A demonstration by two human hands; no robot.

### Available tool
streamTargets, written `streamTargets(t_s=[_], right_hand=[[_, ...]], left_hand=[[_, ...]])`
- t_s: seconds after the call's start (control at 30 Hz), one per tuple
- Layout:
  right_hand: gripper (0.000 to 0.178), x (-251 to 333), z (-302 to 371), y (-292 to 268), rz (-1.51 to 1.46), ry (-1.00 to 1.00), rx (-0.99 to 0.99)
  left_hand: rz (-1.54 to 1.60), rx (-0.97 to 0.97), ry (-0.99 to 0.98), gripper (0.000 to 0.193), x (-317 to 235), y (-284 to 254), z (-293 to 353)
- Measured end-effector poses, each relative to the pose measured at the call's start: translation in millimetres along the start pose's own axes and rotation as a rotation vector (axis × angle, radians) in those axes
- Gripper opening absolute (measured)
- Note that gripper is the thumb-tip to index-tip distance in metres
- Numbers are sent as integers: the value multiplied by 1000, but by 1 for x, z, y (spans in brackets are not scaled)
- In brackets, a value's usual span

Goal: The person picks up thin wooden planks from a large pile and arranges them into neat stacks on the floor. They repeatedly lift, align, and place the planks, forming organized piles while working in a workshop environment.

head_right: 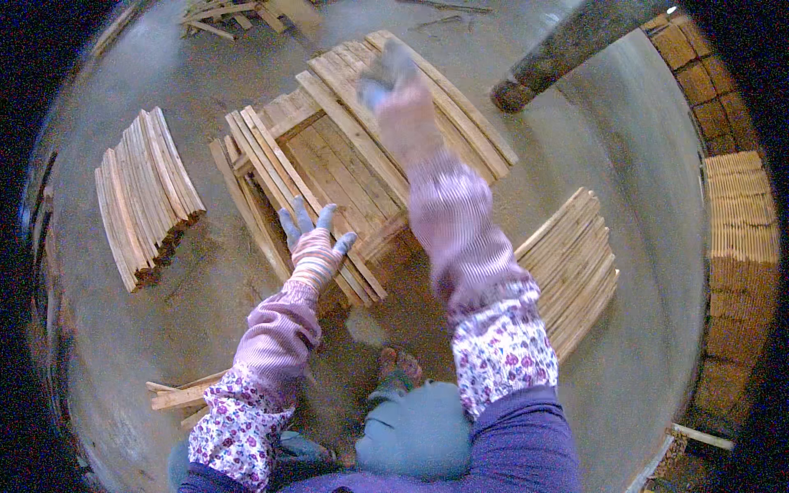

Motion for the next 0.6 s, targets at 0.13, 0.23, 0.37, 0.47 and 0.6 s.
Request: streamTargets(t_s=[0.13,0.23,0.37,0.47,0.6], right_hand=[[46,-39,-20,0,-150,258,-35],[52,-74,63,78,490,545,386],[42,-144,109,83,721,559,391],[39,-127,100,101,406,635,471],[43,-128,115,92,-152,857,443]], left_hand=[[63,4,28,73,-9,-2,2],[38,-5,-6,74,6,-3,2],[91,-64,61,73,-18,4,-1],[135,-3,30,73,8,8,1],[92,-36,19,72,5,2,2]])
Point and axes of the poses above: each hand's wrist, its own z-axis away from the middle knuckle, its own y-axis out of the palm, x = y × z, the point moved 10 cm from there along -z, towards the middle knuckle, and after that the axes turned 12 degrees about -z, right-handed, at the moved point
